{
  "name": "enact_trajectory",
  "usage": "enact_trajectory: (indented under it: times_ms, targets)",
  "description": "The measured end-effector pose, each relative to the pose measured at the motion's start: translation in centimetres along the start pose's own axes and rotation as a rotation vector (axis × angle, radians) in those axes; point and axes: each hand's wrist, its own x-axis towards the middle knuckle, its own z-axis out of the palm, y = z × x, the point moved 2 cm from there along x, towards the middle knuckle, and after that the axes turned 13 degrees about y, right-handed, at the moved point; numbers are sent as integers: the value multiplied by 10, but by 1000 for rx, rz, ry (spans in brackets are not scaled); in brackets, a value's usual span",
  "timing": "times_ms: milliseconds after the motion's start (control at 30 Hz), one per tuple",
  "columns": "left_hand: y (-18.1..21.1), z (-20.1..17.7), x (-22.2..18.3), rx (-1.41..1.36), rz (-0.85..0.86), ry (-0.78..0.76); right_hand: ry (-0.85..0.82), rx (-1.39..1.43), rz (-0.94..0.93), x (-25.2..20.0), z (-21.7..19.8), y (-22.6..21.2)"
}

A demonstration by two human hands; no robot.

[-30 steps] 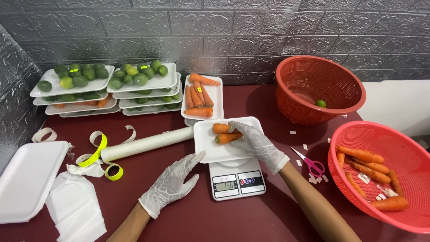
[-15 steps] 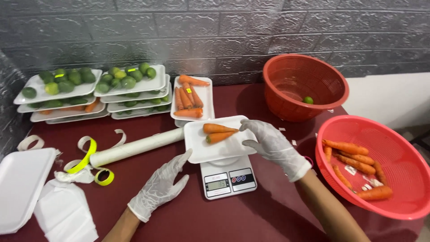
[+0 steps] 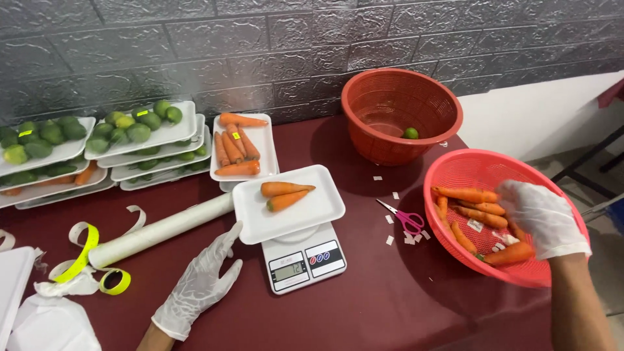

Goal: Picking carrots from a basket, arranging them on a foam tray, weighing the tray on a digital scale, and sealing it with plastic wrap.

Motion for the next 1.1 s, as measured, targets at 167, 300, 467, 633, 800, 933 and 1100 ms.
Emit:
enact_trajectory:
  times_ms: [167,300,467,633,800,933,1100]
  targets:
    - [1,1,1,30,-32,-4,-206,-10,94,46,64,69]
    - [2,0,2,12,-130,-39,-294,1,99,47,66,70]
    - [-2,2,0,28,-109,-27,-332,-103,50,59,65,64]
    - [-7,5,-2,41,-48,9,-285,-147,-34,84,78,66]
    - [0,0,1,3,-144,-53,-339,279,-71,82,82,53]
    - [-4,3,-1,23,-99,-35,-315,143,-86,87,86,54]
    - [-1,2,-1,38,-69,-21,-240,1,-129,102,108,84]
